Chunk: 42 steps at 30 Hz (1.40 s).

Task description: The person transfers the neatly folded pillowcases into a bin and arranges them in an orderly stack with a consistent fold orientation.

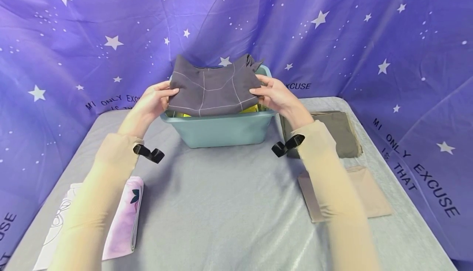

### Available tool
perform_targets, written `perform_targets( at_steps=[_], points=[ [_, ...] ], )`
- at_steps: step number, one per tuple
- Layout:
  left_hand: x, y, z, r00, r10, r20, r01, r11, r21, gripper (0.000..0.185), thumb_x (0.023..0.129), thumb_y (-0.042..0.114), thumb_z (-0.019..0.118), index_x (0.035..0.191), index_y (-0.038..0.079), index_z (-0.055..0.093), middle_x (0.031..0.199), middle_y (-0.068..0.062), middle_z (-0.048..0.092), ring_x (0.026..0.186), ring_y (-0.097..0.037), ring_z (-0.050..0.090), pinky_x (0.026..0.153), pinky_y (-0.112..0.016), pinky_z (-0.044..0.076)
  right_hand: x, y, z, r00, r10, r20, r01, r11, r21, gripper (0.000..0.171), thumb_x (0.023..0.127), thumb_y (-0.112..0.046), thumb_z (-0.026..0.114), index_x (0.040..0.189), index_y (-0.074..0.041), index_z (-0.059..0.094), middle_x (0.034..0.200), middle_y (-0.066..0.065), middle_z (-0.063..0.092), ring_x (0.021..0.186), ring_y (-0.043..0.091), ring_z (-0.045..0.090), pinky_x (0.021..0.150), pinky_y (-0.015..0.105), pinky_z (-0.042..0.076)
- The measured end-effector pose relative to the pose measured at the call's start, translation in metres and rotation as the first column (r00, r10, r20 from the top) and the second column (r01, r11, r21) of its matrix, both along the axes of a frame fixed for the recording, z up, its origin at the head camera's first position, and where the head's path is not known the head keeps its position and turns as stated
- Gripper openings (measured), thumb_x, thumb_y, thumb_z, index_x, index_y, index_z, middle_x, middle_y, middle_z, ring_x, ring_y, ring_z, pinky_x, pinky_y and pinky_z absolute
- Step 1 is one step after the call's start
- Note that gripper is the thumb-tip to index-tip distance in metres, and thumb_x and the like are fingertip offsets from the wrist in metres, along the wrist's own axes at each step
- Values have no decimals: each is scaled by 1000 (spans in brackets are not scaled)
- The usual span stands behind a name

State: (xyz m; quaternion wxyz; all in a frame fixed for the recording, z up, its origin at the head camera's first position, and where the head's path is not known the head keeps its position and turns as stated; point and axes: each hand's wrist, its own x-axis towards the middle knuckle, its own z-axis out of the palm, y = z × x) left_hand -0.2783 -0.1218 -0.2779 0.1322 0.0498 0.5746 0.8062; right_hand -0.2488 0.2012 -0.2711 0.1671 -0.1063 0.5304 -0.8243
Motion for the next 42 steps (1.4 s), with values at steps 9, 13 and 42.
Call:
perform_targets(
  at_steps=[9, 13, 42],
  points=[
    [-6, 8, 4, 1000, 25, 9, -24, 997, -74, 23, 84, -7, 51, 105, 1, 57, 87, -6, 61, 66, -16, 62, 63, -24, 50, -8, 6, 2, 1000, 26, 2, -26, 999, 20, 40, 83, 13, 48, 119, -3, 45, 92, 9, 64, 76, 19, 62, 68, 27, 50],
    [-8, 10, 5, 999, 25, 21, -23, 996, -88, 33, 84, -7, 50, 117, -3, 51, 89, -6, 59, 67, -16, 62, 64, -24, 50, -12, 7, 3, 999, 36, -19, -35, 999, 36, 33, 85, 13, 45, 108, -7, 55, 92, 8, 64, 77, 19, 62, 69, 27, 50],
    [-21, 14, -1, 995, 63, 72, -49, 982, -184, 37, 85, -8, 47, 121, -3, 48, 83, -1, 59, 67, -13, 60, 66, -24, 48, -28, 3, 5, 994, -67, 87, 46, 974, 221, 63, 85, 11, 47, 140, -2, 18, 87, -1, 64, 68, 11, 61, 62, 20, 48]
  ],
)
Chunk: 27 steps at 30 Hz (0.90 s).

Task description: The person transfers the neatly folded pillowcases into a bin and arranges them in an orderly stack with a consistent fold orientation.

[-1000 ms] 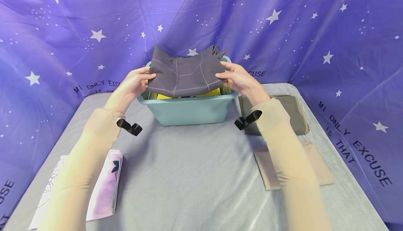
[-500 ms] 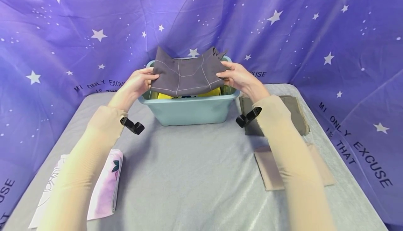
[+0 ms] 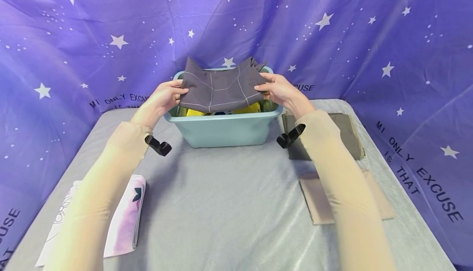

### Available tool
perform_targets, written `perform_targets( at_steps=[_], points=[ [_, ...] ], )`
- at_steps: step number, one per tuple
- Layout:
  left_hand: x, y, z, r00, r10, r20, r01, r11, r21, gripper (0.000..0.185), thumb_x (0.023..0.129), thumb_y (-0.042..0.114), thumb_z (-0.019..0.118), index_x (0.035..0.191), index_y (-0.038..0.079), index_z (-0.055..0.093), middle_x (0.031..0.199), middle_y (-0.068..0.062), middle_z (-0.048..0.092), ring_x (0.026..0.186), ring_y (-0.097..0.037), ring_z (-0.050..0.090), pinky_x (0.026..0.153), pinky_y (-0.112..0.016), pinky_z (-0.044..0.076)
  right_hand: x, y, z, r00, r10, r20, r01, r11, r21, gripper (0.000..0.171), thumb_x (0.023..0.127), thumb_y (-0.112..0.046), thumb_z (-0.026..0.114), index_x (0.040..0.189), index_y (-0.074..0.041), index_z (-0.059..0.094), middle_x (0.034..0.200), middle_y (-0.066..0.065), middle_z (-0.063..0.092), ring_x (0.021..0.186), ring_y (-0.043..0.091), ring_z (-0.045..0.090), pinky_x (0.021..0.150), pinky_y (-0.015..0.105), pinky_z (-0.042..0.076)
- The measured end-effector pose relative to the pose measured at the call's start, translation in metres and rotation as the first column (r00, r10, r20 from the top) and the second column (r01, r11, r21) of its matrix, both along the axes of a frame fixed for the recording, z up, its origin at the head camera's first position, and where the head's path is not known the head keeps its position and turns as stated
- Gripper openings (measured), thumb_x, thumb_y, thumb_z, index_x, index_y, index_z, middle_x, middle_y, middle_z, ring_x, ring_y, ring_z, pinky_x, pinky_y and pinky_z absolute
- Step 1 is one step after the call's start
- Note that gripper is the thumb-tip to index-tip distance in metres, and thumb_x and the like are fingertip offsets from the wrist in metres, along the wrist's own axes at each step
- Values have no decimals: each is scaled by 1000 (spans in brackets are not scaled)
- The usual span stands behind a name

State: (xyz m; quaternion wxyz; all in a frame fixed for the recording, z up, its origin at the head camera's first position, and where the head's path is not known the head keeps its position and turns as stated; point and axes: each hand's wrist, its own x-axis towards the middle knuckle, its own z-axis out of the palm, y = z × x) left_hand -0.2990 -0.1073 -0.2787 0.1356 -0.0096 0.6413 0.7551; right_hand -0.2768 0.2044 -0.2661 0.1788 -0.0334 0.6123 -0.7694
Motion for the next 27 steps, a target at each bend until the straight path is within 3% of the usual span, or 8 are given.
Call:
perform_targets(
  at_steps=[5, 8, 11, 15, 27],
  points=[
    [-2, 2, -2, 999, 38, -3, -38, 996, -77, 39, 84, -8, 49, 123, -2, 49, 87, -2, 58, 65, -11, 58, 64, -22, 47, 0, -1, -3, 998, -58, -23, 60, 993, 103, 61, 84, 9, 51, 137, 1, 24, 91, 0, 62, 71, 10, 61, 62, 18, 49],
    [-2, 1, -3, 997, 78, -18, -79, 988, -132, 39, 85, -6, 47, 123, -1, 49, 99, -8, 59, 73, -13, 59, 70, -23, 48, 1, -1, -6, 988, -103, -116, 126, 968, 219, 54, 83, 6, 52, 133, 4, 32, 93, 2, 58, 73, 8, 61, 65, 17, 49],
    [1, -2, -1, 991, 123, -44, -128, 983, -129, 37, 86, -4, 47, 122, 0, 50, 102, -10, 59, 74, -13, 59, 81, -30, 46, 4, 0, -7, 964, -130, -232, 195, 940, 282, 45, 84, 4, 52, 127, 6, 39, 90, 1, 58, 76, 8, 61, 71, 20, 50],
    [4, -7, 1, 986, 154, -67, -158, 985, -63, 34, 85, -4, 47, 119, -1, 51, 93, -7, 59, 68, -11, 59, 89, -39, 41, 7, 1, -4, 945, -148, -291, 223, 944, 243, 36, 84, 4, 52, 119, 7, 46, 81, 0, 61, 73, 9, 63, 74, 25, 50],
    [9, -11, -3, 990, 121, -68, -124, 992, -37, 36, 86, -1, 47, 122, -3, 48, 84, -2, 61, 69, -13, 59, 86, -39, 42, 11, 4, -5, 948, -124, -294, 185, 965, 188, 26, 83, 5, 52, 110, 2, 52, 80, 1, 64, 73, 12, 63, 72, 25, 51]
  ],
)
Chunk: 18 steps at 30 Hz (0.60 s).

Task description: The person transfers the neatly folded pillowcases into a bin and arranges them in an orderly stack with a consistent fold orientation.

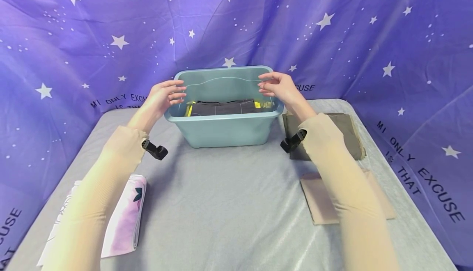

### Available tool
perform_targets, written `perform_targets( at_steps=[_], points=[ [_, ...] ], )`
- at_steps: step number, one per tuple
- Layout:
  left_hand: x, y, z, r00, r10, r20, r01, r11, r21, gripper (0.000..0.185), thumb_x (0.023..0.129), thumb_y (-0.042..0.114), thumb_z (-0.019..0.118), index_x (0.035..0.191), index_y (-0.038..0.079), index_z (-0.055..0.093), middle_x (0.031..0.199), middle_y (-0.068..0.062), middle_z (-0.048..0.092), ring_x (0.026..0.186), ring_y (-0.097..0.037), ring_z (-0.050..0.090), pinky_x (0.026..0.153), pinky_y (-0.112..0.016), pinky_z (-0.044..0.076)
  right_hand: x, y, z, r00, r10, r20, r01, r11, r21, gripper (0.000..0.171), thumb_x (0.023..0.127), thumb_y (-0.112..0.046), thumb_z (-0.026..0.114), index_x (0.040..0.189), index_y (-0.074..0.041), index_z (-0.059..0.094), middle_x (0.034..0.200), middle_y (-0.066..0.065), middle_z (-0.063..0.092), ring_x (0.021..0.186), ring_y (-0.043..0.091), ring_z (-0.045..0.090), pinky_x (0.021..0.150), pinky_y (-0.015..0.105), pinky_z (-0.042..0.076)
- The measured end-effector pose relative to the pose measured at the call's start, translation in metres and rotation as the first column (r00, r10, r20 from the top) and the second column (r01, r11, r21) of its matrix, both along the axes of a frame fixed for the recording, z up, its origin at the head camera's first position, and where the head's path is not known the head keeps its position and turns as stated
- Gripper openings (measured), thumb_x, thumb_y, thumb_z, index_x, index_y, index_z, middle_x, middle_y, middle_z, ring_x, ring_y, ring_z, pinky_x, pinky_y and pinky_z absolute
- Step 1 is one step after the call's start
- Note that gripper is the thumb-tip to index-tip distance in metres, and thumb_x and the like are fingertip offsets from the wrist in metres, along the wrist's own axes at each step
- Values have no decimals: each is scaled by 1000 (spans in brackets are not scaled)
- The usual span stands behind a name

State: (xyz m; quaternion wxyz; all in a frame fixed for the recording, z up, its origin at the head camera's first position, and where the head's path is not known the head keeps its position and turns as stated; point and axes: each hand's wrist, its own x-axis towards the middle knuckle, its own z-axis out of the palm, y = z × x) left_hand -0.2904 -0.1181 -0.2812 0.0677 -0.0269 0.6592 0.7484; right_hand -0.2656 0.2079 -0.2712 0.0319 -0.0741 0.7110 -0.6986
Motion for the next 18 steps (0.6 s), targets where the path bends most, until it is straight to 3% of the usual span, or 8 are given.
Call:
perform_targets(
  at_steps=[7, 13, 18],
  points=[
    [3, 0, 0, 1000, -14, -11, 14, 1000, -2, 27, 87, 1, 48, 112, 2, 54, 87, -4, 61, 70, -13, 60, 80, -36, 44, 4, 2, 1, 1000, 3, -5, -2, 1000, 21, 25, 84, 4, 53, 107, -2, 55, 82, 1, 64, 77, 14, 63, 74, 26, 50],
    [8, 5, 3, 999, -28, -26, 28, 1000, -11, 29, 86, 1, 49, 115, 0, 54, 92, -7, 61, 77, -17, 60, 72, -30, 46, 6, 5, 1, 1000, 7, -8, -7, 1000, 16, 23, 84, 4, 53, 105, -4, 56, 83, 1, 64, 75, 13, 63, 73, 25, 50],
    [13, 9, 4, 998, -52, -42, 51, 998, -31, 31, 87, 2, 50, 117, -1, 52, 90, -5, 61, 75, -15, 60, 77, -33, 46, 9, 8, 1, 1000, 8, -13, -7, 999, 41, 23, 84, 2, 53, 106, -4, 56, 84, 2, 65, 76, 13, 63, 74, 26, 50]
  ],
)
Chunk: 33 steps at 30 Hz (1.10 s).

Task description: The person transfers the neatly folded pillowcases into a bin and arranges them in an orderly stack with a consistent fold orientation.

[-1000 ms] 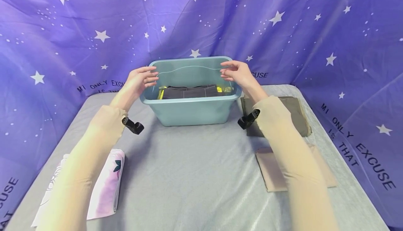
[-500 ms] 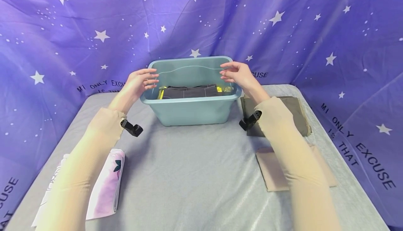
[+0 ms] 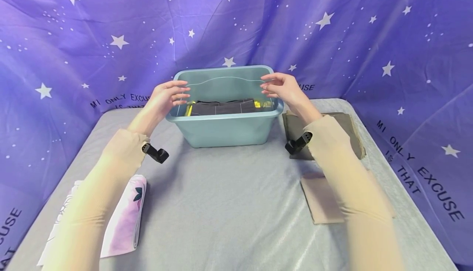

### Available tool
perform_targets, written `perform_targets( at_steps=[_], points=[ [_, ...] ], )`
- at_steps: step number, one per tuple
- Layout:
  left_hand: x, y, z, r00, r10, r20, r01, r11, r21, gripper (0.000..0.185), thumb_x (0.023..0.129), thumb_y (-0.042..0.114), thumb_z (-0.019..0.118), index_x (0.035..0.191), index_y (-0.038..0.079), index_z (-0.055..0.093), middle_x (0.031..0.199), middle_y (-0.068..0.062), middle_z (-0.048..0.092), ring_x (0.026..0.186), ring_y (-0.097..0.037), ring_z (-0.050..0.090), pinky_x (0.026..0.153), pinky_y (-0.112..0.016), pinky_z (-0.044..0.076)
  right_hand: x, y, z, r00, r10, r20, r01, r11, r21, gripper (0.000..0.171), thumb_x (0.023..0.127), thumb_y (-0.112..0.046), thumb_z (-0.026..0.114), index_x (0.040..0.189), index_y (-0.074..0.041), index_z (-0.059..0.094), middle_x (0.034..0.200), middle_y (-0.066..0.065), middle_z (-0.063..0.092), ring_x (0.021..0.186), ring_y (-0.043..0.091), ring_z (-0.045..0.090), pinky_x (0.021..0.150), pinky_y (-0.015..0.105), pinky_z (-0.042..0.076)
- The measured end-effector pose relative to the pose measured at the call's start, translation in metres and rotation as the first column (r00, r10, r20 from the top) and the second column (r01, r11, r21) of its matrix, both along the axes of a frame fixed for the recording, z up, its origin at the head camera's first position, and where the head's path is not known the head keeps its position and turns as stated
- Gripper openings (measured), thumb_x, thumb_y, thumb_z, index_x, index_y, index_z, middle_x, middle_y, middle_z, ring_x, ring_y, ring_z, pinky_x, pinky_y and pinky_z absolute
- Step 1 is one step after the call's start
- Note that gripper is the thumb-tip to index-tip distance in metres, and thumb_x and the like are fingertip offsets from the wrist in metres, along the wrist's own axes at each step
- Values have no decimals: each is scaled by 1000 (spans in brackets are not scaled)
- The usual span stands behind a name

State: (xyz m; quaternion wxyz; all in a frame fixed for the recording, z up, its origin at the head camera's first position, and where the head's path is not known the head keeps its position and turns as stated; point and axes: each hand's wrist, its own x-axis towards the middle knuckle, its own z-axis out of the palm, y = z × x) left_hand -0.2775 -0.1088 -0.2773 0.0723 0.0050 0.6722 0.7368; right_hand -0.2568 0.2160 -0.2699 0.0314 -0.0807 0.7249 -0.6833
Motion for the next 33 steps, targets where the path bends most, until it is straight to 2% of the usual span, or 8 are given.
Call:
perform_targets(
  at_steps=[5, 13, 20, 25, 28, 33],
  points=[
    [5, 4, 0, 1000, -19, -1, 19, 1000, 6, 28, 87, 3, 49, 115, -1, 53, 92, -7, 60, 73, -14, 59, 83, -37, 44, 4, 3, 0, 1000, 1, -15, 0, 1000, 4, 23, 84, 2, 54, 106, -4, 56, 88, 7, 64, 78, 15, 64, 74, 26, 50],
    [11, 8, -3, 998, -51, -23, 51, 998, -21, 26, 88, 5, 49, 114, 1, 54, 102, -11, 59, 80, -18, 59, 85, -37, 44, 12, 9, -2, 999, 10, -47, -10, 1000, 4, 21, 83, 3, 55, 102, -7, 60, 83, 2, 65, 76, 14, 64, 72, 24, 51],
    [19, 15, -7, 993, -69, -99, 66, 997, -33, 26, 87, 3, 50, 112, -1, 54, 112, -20, 54, 79, -18, 59, 82, -37, 46, 18, 17, -4, 995, -30, -93, 41, 993, 112, 21, 83, 0, 58, 104, -5, 59, 82, -3, 65, 74, 10, 64, 69, 23, 51],
    [27, 23, -8, 979, -78, -187, 58, 993, -107, 28, 87, 0, 49, 113, -5, 53, 108, -20, 55, 74, -12, 59, 75, -31, 50, 24, 25, -7, 984, -51, -172, 90, 970, 228, 27, 83, -1, 57, 110, 3, 55, 83, -3, 65, 73, 6, 63, 66, 21, 51],
    [31, 29, -10, 967, -77, -244, 35, 985, -171, 29, 85, -2, 49, 114, -6, 52, 106, -22, 55, 77, -15, 59, 76, -36, 49, 28, 30, -9, 974, -55, -220, 116, 954, 277, 27, 83, -1, 57, 110, 3, 56, 83, -5, 64, 73, 4, 62, 65, 19, 50],
    [40, 41, -12, 932, -81, -354, -19, 962, -271, 27, 83, -1, 51, 110, -5, 55, 100, -20, 58, 76, -12, 56, 75, -38, 49, 34, 37, -13, 956, -71, -285, 163, 935, 315, 26, 82, 1, 57, 108, 4, 57, 79, -14, 62, 70, 1, 61, 63, 17, 49]
  ],
)
